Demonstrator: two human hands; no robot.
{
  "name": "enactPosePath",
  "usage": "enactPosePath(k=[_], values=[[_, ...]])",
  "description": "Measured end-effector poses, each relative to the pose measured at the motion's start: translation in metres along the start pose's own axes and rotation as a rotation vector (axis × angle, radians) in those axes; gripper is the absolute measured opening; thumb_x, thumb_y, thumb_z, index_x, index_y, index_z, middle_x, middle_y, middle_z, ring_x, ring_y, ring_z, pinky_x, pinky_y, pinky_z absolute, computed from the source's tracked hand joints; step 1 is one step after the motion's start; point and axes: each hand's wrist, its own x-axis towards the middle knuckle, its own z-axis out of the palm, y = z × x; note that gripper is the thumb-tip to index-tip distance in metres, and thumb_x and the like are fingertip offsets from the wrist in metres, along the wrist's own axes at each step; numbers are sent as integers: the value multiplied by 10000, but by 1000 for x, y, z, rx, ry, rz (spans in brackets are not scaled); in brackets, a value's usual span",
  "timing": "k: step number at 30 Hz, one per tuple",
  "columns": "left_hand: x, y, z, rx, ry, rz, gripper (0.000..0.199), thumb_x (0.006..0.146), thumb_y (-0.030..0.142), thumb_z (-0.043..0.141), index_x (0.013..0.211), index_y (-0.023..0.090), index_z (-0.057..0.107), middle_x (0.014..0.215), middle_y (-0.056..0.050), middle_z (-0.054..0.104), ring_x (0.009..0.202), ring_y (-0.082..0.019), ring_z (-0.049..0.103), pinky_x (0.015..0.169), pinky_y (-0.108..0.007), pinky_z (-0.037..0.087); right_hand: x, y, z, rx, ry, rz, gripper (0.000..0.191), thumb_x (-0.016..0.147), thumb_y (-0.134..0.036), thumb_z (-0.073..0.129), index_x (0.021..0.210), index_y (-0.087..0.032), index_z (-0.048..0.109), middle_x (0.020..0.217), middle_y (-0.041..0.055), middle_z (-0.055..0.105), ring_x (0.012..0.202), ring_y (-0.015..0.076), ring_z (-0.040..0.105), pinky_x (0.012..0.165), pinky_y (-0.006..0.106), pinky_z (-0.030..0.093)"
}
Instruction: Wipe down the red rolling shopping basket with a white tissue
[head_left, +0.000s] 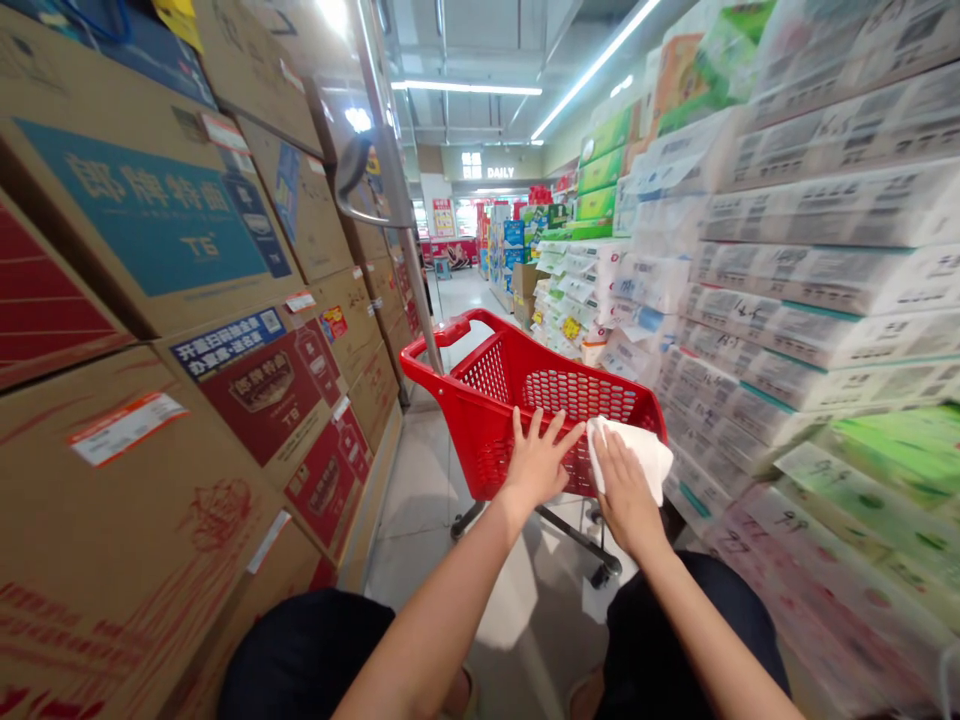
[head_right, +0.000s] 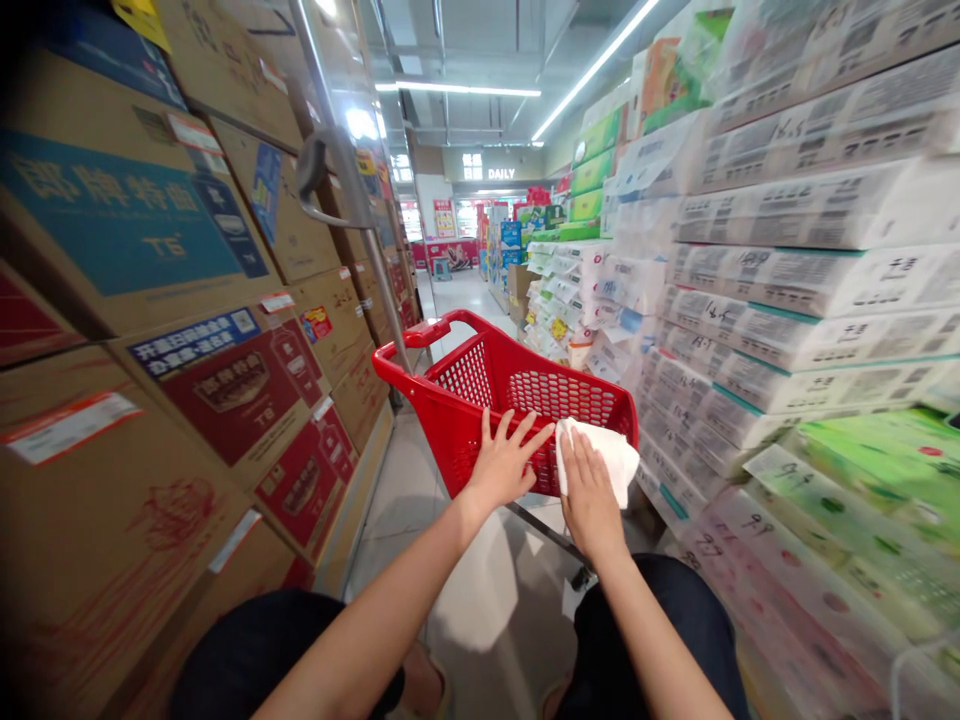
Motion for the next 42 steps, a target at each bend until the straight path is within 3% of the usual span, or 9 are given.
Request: enactPosePath(k=[6,9,14,18,23,26,31,38,42], values=[[-3,1,-2,-15,11,8,874,850,334,623,1636,270,244,1688,-29,295,1518,-400,250,1234,-719,-74,-27,51,-3,-22,82,110,859,928,-115,421,1663,-210,-12,1732,82,132,1579,333,171,1231,608,323],[-1,8,-1,-10,5,12,859,845,337,625,1625,246,277,1687,-40,296,1506,-410,268,1234,-721,-74,-18,40,1,-12,141,111,856,927,-121,421,1662,-191,-12,1735,92,106,1580,349,152,1230,637,310],[-1,13,-4,8,-8,36,933,822,323,653,1644,268,214,1699,-42,266,1495,-410,293,1234,-726,-63,3,4,-3,52,41,-26,921,881,-70,426,1658,-210,-48,1740,73,98,1589,318,117,1244,585,329],[-4,11,-4,17,-5,37,927,829,308,647,1645,279,207,1705,-30,249,1504,-394,286,1247,-706,-47,-11,24,-12,38,7,-16,932,873,-55,436,1660,-227,-33,1737,58,122,1585,310,147,1250,562,328],[-1,16,0,-11,-13,29,896,844,322,637,1640,272,229,1712,-15,227,1502,-403,281,1238,-719,-51,-26,53,-6,-10,94,98,900,899,-76,430,1660,-214,-30,1733,80,127,1577,344,171,1230,617,333],[3,21,2,-14,-18,18,892,838,321,645,1634,264,248,1711,-15,228,1498,-411,283,1236,-724,-47,-13,33,2,4,118,72,925,881,-69,444,1659,-208,-37,1735,87,114,1578,348,165,1229,622,332],[3,21,0,-4,-15,26,899,816,281,646,1628,261,261,1717,-15,209,1503,-397,283,1237,-722,-54,6,-1,-3,14,23,-38,927,884,-63,436,1657,-209,-55,1727,98,163,1582,309,165,1248,580,308],[0,18,3,14,-18,21,912,832,325,647,1641,256,231,1724,-19,179,1555,-399,166,1241,-722,-39,-32,63,-10,-114,37,175,799,965,-141,416,1665,-207,37,1681,131,300,1544,324,294,1228,617,293],[3,27,3,53,-36,13,921,842,358,649,1645,233,215,1729,-23,157,1579,-382,73,1243,-723,2,-28,57,-1,-129,81,213,805,956,-145,435,1664,-175,53,1686,156,278,1554,351,257,1210,622,323]])
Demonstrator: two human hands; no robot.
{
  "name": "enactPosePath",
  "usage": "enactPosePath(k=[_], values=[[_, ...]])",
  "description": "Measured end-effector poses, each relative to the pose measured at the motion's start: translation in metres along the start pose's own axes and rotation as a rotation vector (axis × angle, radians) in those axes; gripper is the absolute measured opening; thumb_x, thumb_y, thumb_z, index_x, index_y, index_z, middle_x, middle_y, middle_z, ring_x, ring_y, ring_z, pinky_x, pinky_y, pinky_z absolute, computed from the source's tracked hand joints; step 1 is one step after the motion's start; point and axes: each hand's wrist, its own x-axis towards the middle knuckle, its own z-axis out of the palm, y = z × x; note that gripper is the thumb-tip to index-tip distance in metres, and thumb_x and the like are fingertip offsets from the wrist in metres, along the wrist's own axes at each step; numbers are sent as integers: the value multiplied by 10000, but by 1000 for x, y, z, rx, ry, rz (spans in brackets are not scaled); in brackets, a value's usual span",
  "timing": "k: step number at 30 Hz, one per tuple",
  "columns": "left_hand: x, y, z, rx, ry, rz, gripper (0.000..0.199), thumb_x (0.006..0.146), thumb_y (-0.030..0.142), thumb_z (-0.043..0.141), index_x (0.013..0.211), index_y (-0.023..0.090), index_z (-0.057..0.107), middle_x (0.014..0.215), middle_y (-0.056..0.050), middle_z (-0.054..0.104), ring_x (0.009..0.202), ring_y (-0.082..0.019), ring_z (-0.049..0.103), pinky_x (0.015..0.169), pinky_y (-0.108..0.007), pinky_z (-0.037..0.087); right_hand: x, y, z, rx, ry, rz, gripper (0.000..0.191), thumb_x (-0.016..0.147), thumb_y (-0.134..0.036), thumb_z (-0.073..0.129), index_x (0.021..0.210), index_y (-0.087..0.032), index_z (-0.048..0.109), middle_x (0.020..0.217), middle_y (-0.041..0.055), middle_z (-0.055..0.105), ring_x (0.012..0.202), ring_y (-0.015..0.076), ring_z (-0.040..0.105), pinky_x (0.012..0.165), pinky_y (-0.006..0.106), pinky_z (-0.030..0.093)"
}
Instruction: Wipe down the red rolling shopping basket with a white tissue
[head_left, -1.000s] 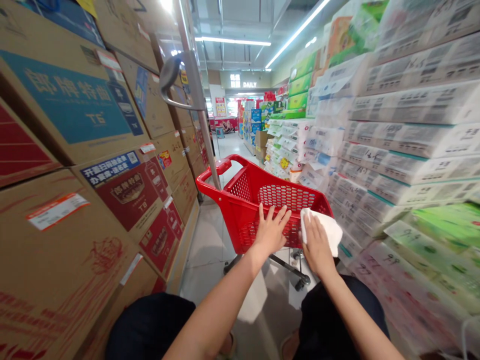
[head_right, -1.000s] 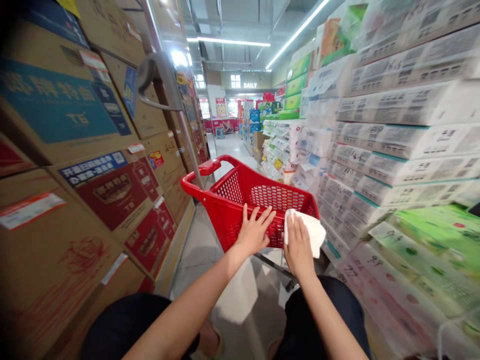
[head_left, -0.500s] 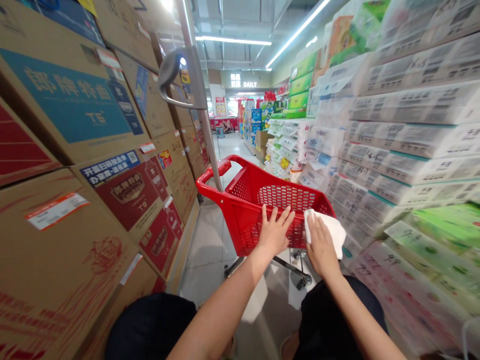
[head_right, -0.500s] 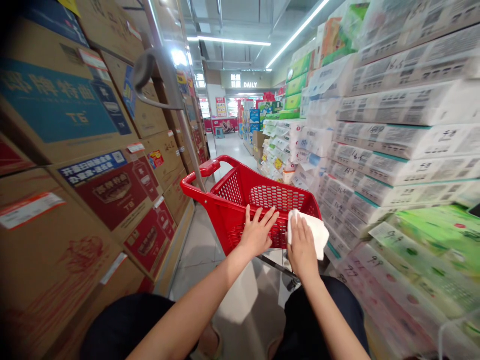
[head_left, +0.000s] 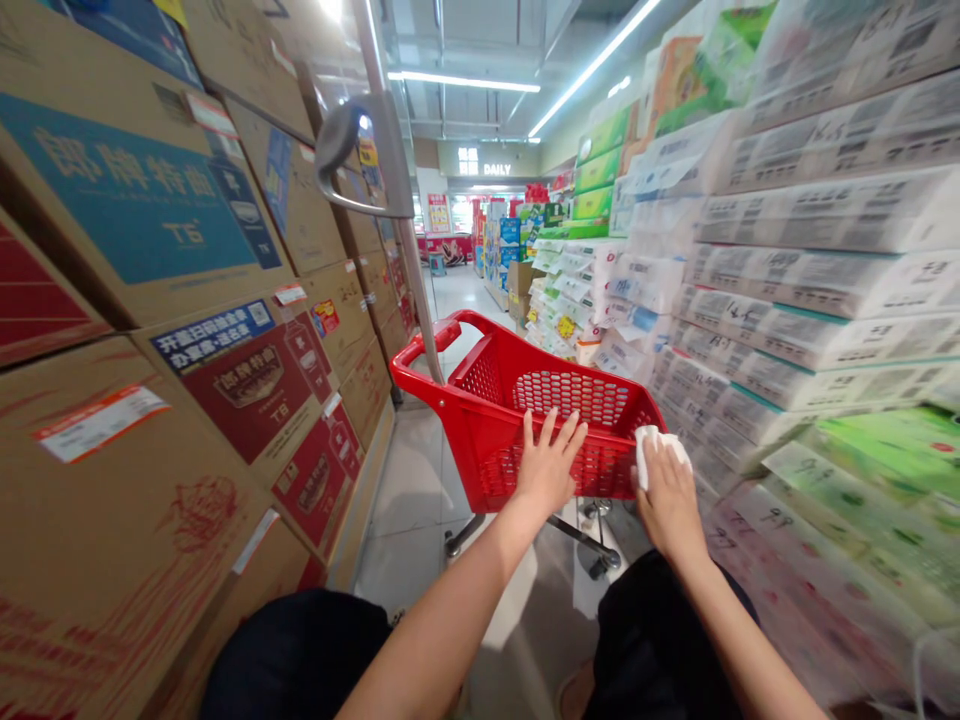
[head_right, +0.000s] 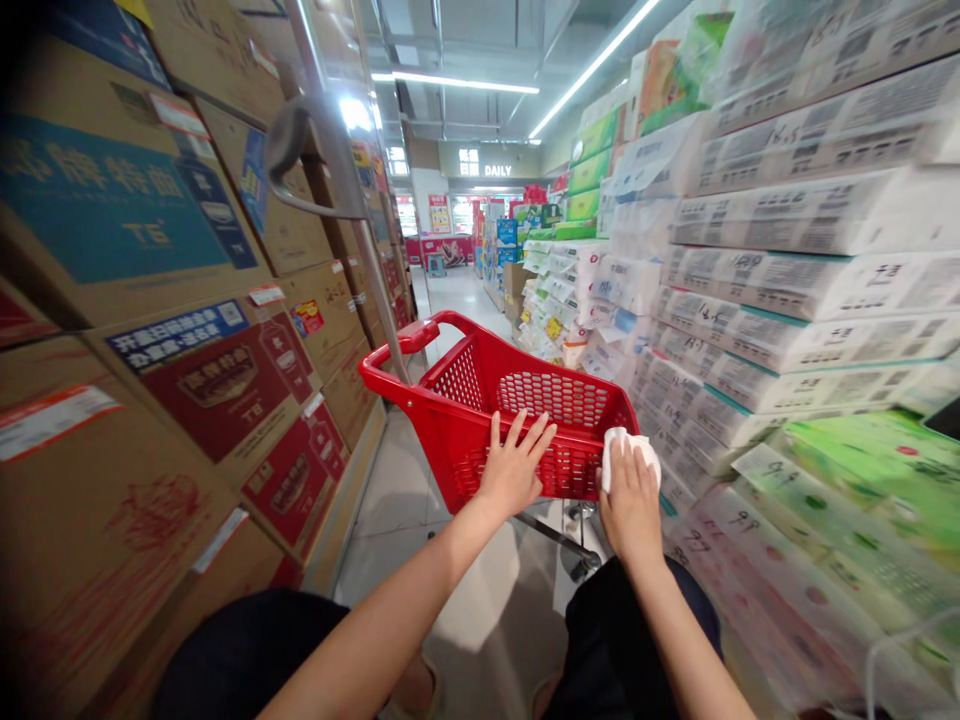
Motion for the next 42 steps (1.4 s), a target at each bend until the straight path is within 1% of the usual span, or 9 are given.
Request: enactPosePath(k=[6,10,16,24,28,32,35,39,42], values=[[1,5,-2,82,-24,-1,878,875,322,590,1652,220,194,1736,-11,100,1576,-386,108,1241,-732,43,15,-71,-7,76,-60,-212,924,890,-76,444,1654,-165,-69,1724,129,165,1589,325,115,1251,573,282],[-3,-5,2,148,-26,26,934,845,270,589,1657,160,139,1735,-46,67,1595,-320,77,1278,-645,90,8,-48,-14,42,-72,-237,910,893,-81,438,1660,-194,-38,1715,98,218,1583,302,170,1262,563,257],[-2,-8,14,178,-9,7,842,872,216,546,1635,105,207,1728,-129,70,1603,-268,86,1298,-562,82,1,4,-7,-28,-7,-33,842,924,-135,437,1666,-196,42,1686,126,291,1540,339,299,1221,617,298],[-1,-5,16,101,90,-65,813,885,178,635,1617,240,287,1716,-173,141,1567,-399,191,1253,-625,188,22,-80,-9,52,-47,-224,924,900,-93,443,1651,-179,-90,1722,120,175,1585,311,159,1255,572,268],[-6,-14,7,105,58,-53,832,887,275,674,1618,327,281,1715,-93,202,1555,-427,205,1243,-690,130,13,-58,-16,39,-75,-233,905,904,-96,451,1661,-211,-30,1710,93,235,1583,287,177,1272,571,217],[-6,-15,2,125,19,-40,882,873,322,663,1642,228,242,1716,-86,202,1540,-405,246,1269,-652,99,7,-28,-14,5,-36,-116,849,923,-119,449,1666,-220,50,1685,103,304,1563,304,248,1256,609,221],[-3,-9,3,155,18,-56,894,863,303,632,1645,154,224,1724,-86,166,1539,-394,242,1281,-630,93,13,-43,-8,14,-12,-75,833,925,-127,442,1665,-203,67,1687,117,295,1564,324,238,1238,621,256],[-3,-8,3,187,42,-55,828,896,245,557,1648,166,218,1726,-66,161,1525,-364,290,1283,-605,129,24,-86,-5,44,-42,-203,886,907,-105,441,1660,-171,-21,1706,124,235,1582,299,177,1257,574,249],[-6,-15,1,182,38,-25,813,909,223,531,1650,162,201,1723,-71,176,1511,-336,327,1278,-580,173,24,-88,-12,52,-69,-267,929,877,-86,450,1658,-193,-42,1706,93,248,1583,273,182,1272,558,220]])
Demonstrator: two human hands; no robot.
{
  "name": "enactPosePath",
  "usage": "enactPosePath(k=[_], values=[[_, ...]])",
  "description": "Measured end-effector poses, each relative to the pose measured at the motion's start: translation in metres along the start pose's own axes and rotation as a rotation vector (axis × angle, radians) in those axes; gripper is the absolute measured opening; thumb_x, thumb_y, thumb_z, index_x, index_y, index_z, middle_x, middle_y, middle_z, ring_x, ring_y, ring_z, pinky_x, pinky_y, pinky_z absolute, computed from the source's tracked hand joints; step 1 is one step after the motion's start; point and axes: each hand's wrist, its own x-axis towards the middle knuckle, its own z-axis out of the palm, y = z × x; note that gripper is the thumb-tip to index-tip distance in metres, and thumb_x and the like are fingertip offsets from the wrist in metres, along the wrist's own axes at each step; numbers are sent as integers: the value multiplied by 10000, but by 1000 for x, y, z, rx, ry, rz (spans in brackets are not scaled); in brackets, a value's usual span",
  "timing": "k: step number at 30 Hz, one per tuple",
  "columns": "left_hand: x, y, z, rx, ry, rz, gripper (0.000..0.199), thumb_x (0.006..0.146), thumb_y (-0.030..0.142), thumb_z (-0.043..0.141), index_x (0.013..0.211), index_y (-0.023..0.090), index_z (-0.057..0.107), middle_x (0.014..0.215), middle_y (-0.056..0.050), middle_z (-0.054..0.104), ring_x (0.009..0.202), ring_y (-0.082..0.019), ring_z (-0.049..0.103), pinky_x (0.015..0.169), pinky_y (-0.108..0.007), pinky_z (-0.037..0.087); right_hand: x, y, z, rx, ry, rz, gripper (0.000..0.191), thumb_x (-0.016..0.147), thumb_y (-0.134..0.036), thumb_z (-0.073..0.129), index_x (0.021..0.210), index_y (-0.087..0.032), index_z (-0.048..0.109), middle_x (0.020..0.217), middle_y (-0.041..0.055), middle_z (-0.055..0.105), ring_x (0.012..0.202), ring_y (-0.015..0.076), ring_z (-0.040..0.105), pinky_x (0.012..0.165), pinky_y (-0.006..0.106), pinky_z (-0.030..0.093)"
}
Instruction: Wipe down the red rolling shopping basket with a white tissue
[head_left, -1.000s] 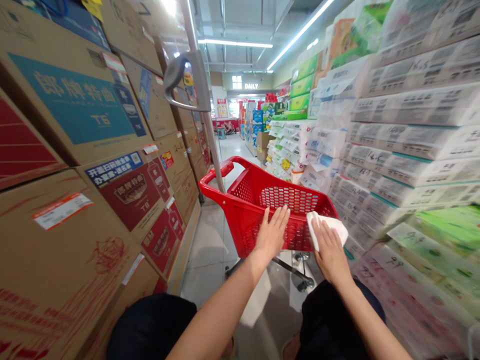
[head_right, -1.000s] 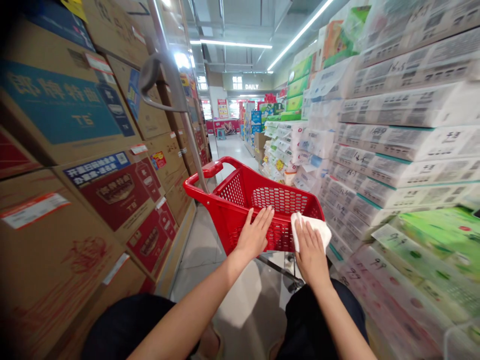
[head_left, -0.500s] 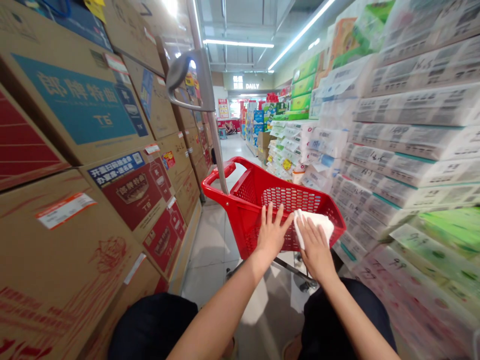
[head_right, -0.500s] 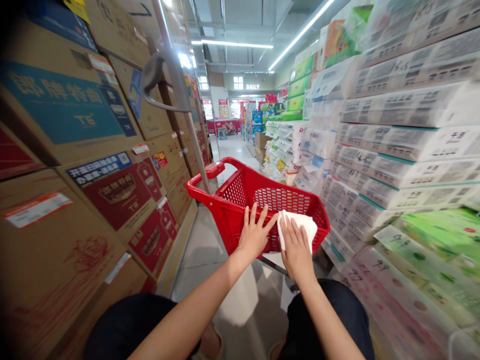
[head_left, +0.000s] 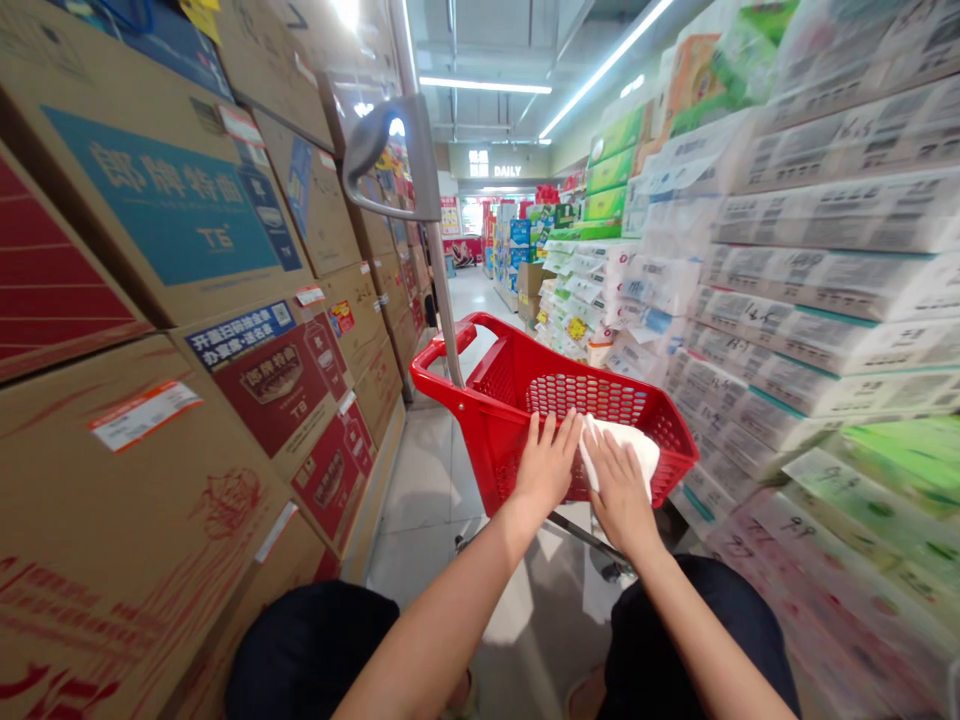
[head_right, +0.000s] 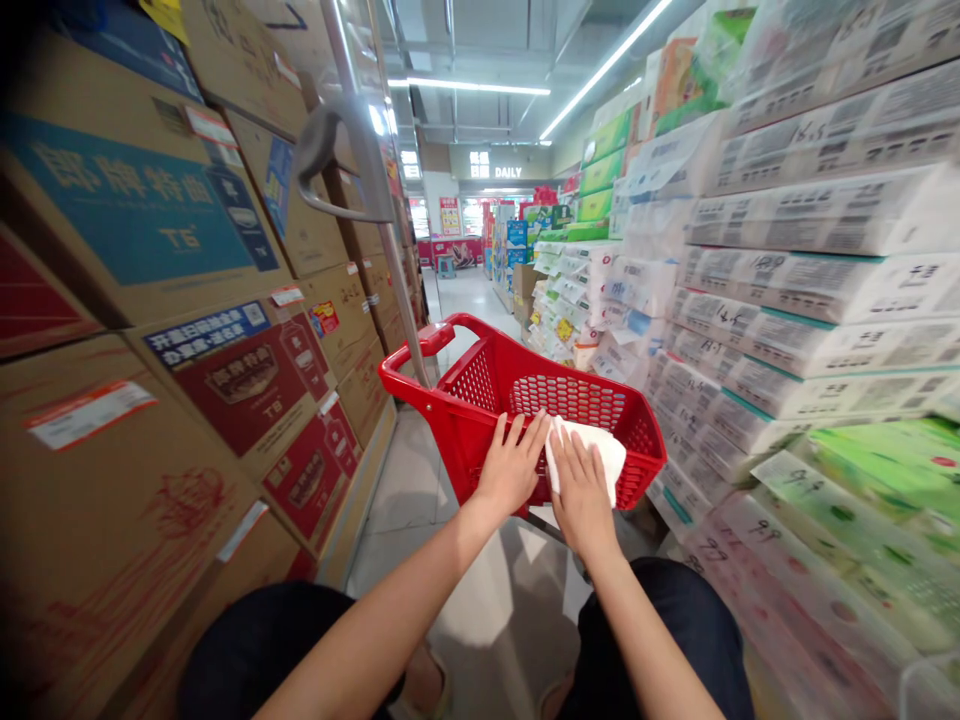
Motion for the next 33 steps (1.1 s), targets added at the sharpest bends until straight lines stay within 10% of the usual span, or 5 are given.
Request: enactPosePath(k=[7,16,25,33], values=[[1,-6,3,-68,-5,-3,731,927,214,547,1614,179,300,1717,-142,164,1535,-298,307,1277,-542,170,-37,65,-5,-71,39,160,840,942,-146,441,1665,-236,23,1665,103,349,1545,300,297,1252,618,210],[7,3,1,-70,-21,10,745,942,197,494,1637,151,229,1710,-115,205,1534,-273,316,1282,-523,190,0,9,-1,27,10,13,941,864,-91,447,1660,-210,-41,1710,94,231,1572,292,222,1254,571,259],[2,-9,4,-107,33,-9,751,887,163,615,1588,172,347,1721,-172,94,1587,-321,158,1289,-518,162,-38,74,-6,-59,29,180,822,947,-143,435,1665,-261,52,1663,89,355,1542,305,303,1243,625,233],[3,-10,-3,-72,24,-54,836,891,241,643,1629,245,251,1712,-163,168,1564,-379,219,1250,-659,154,3,8,1,42,4,30,939,864,-77,453,1662,-219,-22,1709,82,236,1578,290,195,1264,576,233]])
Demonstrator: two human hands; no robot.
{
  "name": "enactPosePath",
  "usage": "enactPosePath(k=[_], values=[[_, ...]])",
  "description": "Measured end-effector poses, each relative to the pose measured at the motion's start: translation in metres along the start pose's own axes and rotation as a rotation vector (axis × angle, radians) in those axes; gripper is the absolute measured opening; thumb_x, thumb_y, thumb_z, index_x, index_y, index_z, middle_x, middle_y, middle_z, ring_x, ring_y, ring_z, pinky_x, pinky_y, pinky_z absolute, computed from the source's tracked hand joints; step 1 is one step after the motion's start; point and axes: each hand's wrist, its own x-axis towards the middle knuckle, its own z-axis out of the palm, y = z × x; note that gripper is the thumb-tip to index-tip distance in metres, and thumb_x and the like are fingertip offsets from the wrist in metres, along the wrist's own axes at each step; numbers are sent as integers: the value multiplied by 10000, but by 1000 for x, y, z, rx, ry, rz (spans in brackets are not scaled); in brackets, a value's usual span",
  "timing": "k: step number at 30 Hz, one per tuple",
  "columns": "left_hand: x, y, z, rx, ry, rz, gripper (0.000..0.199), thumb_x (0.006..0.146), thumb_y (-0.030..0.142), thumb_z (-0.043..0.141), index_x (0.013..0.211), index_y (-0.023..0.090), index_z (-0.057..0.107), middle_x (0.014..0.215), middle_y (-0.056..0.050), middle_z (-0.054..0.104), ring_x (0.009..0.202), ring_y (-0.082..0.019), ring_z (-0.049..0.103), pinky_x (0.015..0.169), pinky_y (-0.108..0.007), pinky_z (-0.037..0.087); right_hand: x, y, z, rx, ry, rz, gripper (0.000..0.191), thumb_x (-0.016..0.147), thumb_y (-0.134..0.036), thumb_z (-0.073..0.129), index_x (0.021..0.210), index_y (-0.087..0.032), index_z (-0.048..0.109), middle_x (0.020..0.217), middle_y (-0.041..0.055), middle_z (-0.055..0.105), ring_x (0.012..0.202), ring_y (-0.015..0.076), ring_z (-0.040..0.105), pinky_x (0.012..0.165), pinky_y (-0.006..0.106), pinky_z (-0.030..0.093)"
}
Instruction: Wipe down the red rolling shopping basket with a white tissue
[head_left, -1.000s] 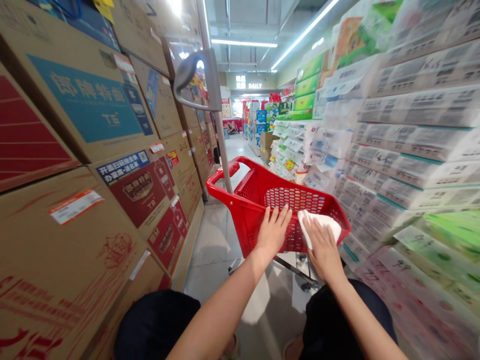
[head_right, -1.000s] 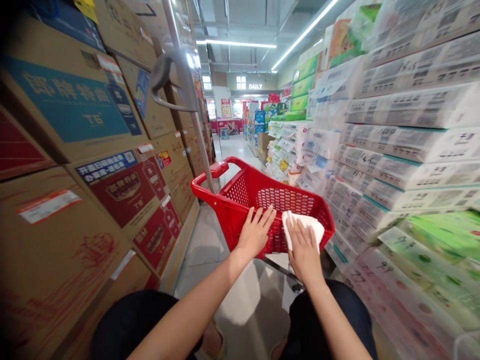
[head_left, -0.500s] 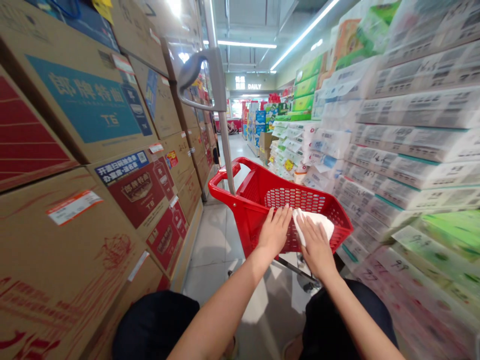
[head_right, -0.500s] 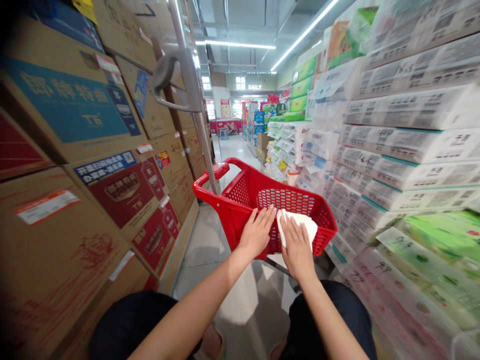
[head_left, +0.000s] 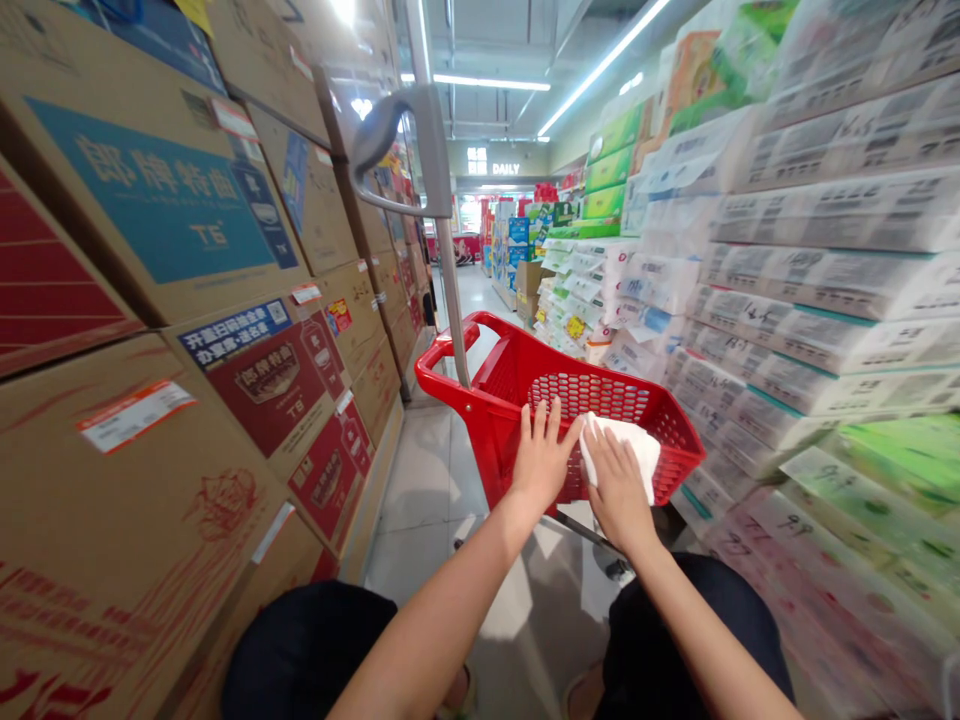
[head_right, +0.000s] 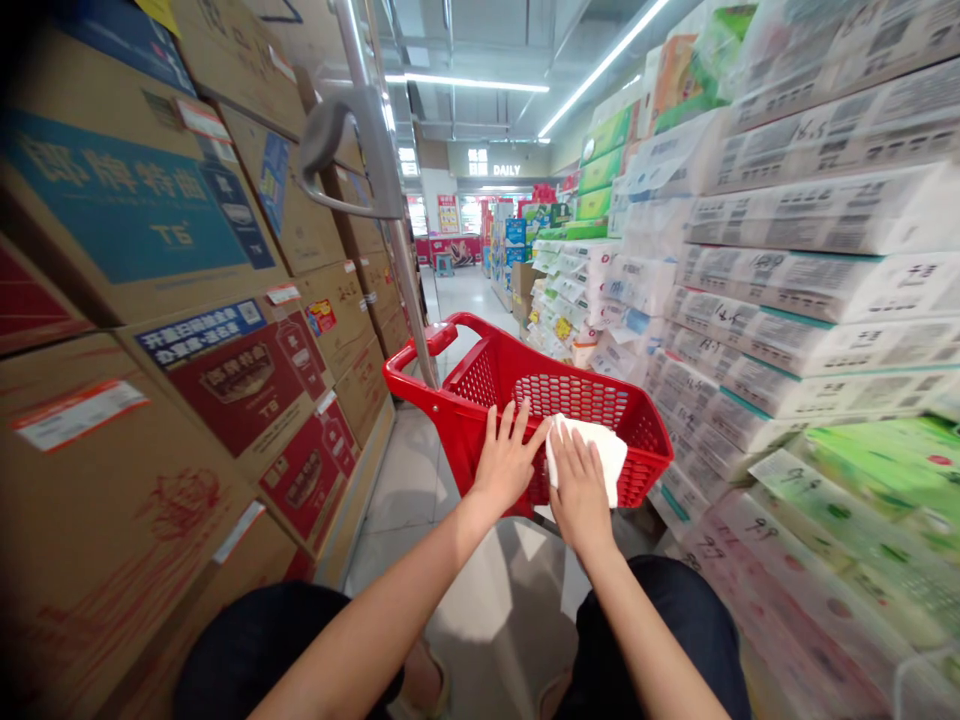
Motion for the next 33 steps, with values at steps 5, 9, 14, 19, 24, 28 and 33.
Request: enactPosePath(k=[5,9,14,19,24,28,33], values=[[-3,-20,-6,39,-30,30,763,908,197,527,1609,60,260,1714,-178,108,1582,-261,202,1301,-459,163,-7,14,-4,-21,-5,24,960,841,-61,444,1662,-263,-10,1685,43,311,1563,261,253,1276,580,189],[-2,-22,-9,9,4,34,670,916,172,541,1556,73,369,1715,-191,85,1590,-277,164,1295,-463,185,-2,2,-1,-8,11,70,936,867,-79,442,1662,-246,-22,1693,69,286,1566,283,240,1263,596,217],[-5,-27,-19,-19,53,-48,676,890,180,659,1524,276,444,1733,-131,36,1591,-377,73,1267,-634,123,13,-25,-2,31,-27,-49,967,836,-54,449,1662,-226,-24,1708,59,239,1583,261,181,1278,556,210],[-13,-31,-27,2,7,-64,835,865,297,734,1588,382,325,1726,-113,139,1571,-419,159,1233,-721,55,-1,3,-6,-1,-17,-2,946,850,-64,450,1663,-267,11,1687,45,303,1568,264,237,1275,587,185],[-10,-21,-29,31,28,-79,1040,854,328,728,1665,237,84,1687,-183,245,1547,-392,257,1269,-631,90,8,-11,3,31,9,34,898,879,-82,436,1666,-242,35,1694,81,279,1572,291,218,1258,608,220],[-7,-20,-28,75,64,-84,895,949,233,573,1667,199,41,1679,-192,264,1547,-342,285,1278,-564,159,37,-49,9,127,-17,-60,830,893,-97,424,1661,-170,117,1662,123,349,1572,278,220,1271,584,218],[-10,-33,-29,70,38,-39,878,939,206,521,1663,149,27,1679,-171,277,1551,-281,287,1294,-508,142,33,-32,8,195,-38,-89,883,854,-46,403,1663,-239,107,1687,75,303,1581,248,184,1271,579,230]])
